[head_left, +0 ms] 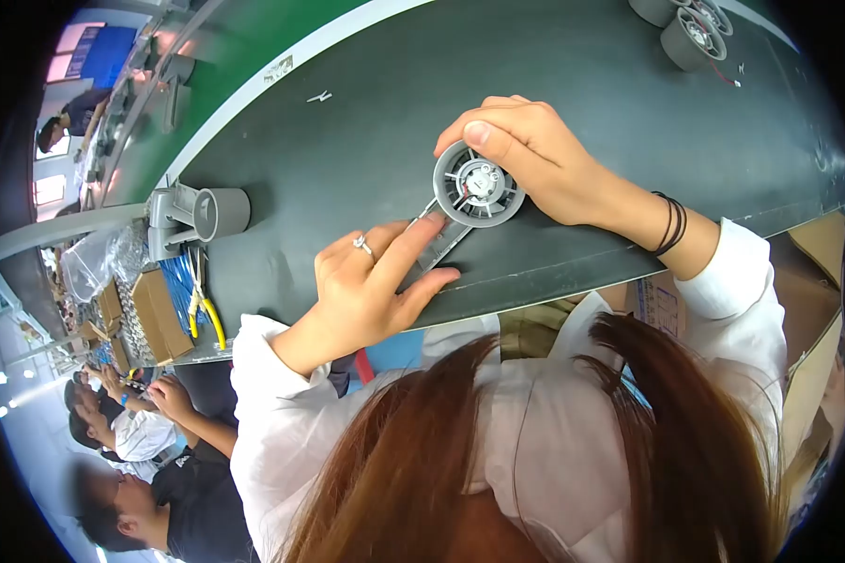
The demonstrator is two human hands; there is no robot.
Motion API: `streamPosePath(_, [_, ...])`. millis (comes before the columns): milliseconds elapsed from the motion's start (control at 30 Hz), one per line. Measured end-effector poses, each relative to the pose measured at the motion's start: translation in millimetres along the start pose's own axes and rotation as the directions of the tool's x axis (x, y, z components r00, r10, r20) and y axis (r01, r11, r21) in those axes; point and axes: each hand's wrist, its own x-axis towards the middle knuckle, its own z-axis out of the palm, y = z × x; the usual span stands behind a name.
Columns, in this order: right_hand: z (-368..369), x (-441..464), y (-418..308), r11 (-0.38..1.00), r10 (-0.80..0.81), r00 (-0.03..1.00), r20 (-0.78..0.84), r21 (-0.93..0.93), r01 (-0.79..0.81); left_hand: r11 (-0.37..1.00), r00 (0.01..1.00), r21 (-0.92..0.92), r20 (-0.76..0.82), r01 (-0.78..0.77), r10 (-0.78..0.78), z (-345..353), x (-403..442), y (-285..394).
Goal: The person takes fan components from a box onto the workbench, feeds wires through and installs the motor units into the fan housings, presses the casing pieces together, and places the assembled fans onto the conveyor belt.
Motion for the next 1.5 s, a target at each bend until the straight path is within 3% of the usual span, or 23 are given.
streamPosePath(33, [0.9, -0.3, 0.4, 0.999, 0.02, 1.0, -0.002, 0.026, -0.02, 0.998, 0.998, 0.045, -0.039, -0.053, 0.055, 0.2, 0.3, 0.3])
streamPosePath(167, [7.6, 0.0, 5.1, 0.996, 0.001, 0.995, -0.101, 0.089, 0.008, 0.978, 0.995, 0.203, 0.091, -0.055, 0.037, -8.8, 2.3, 13.6])
streamPosePath(333, [0.3, -0.8, 0.8, 0.994, 0.105, 0.995, -0.002, 0.036, -0.104, 0.971, 0.993, 0.236, 0.117, -0.037, 0.009, -7.2, 2.9, 16.1])
streamPosePath(367, [-1.2, -0.1, 0.0, 0.993, 0.113, 0.993, 0.019, 0.012, -0.113, 0.979, 0.996, 0.204, 0.089, -0.021, 0.002, -6.4, 2.9, 14.3])
streamPosePath(467, [-3.8, 1.9, 1.6, 0.994, -0.061, 0.998, -0.013, -0.087, 0.059, 0.996, 0.998, 0.071, 0.021, 0.056, -0.058, -9.3, 8.1, 11.3])
streamPosePath(567, [-6.7, 2.5, 1.3, 0.998, -0.052, 0.999, -0.007, -0.029, 0.052, 0.992, 0.994, -0.067, 0.002, 0.106, -0.106, -16.0, 15.1, 5.3])
streamPosePath(633, [-12.3, 3.7, -0.8, 0.995, -0.057, 0.998, 0.026, 0.086, 0.054, 0.958, 0.976, -0.185, 0.04, 0.219, -0.215, -19.0, 19.2, 5.7])
streamPosePath(700, [-16.0, 4.1, -6.0, 0.973, -0.034, 0.998, 0.055, 0.232, 0.021, 0.87, 0.931, -0.331, 0.12, 0.365, -0.345, -21.5, 18.6, 5.0])
streamPosePath(800, [-19.8, 4.3, -15.6, 0.894, 0.025, 0.994, 0.102, 0.443, -0.068, 0.566, 0.869, -0.693, 0.186, 0.447, -0.459, -24.4, 26.5, 9.5])
streamPosePath(900, [-22.6, 5.7, -22.2, 0.816, 0.048, 0.991, 0.122, 0.568, -0.109, 0.356, 0.822, -0.788, 0.307, 0.502, -0.481, -29.9, 36.1, 10.1])
streamPosePath(1000, [-24.2, 5.7, -28.0, 0.745, 0.04, 0.995, 0.092, 0.661, -0.091, 0.03, 0.783, -0.862, 0.446, 0.507, -0.433, -32.5, 42.5, 3.2])
streamPosePath(1100, [-29.8, 7.9, -30.7, 0.713, 0.037, 0.998, 0.059, 0.698, -0.067, -0.021, 0.833, -0.895, 0.424, 0.447, -0.355, -28.3, 51.6, -0.5])
streamPosePath(1200, [-32.2, 9.1, -26.2, 0.718, 0.076, 0.997, -0.011, 0.694, -0.047, -0.192, 0.844, -0.904, 0.426, 0.382, -0.327, -24.9, 66.7, 3.7])
streamPosePath(1367, [-37.0, 13.9, -18.5, 0.662, 0.173, 0.978, -0.113, 0.749, -0.031, -0.22, 0.857, -0.893, 0.442, 0.393, -0.266, -14.6, 87.3, -0.1])
streamPosePath(1500, [-33.7, 16.7, -13.2, 0.863, 0.219, 0.932, -0.288, 0.504, -0.047, -0.349, 0.855, -0.855, 0.471, 0.383, -0.215, -1.5, 89.1, -15.5])
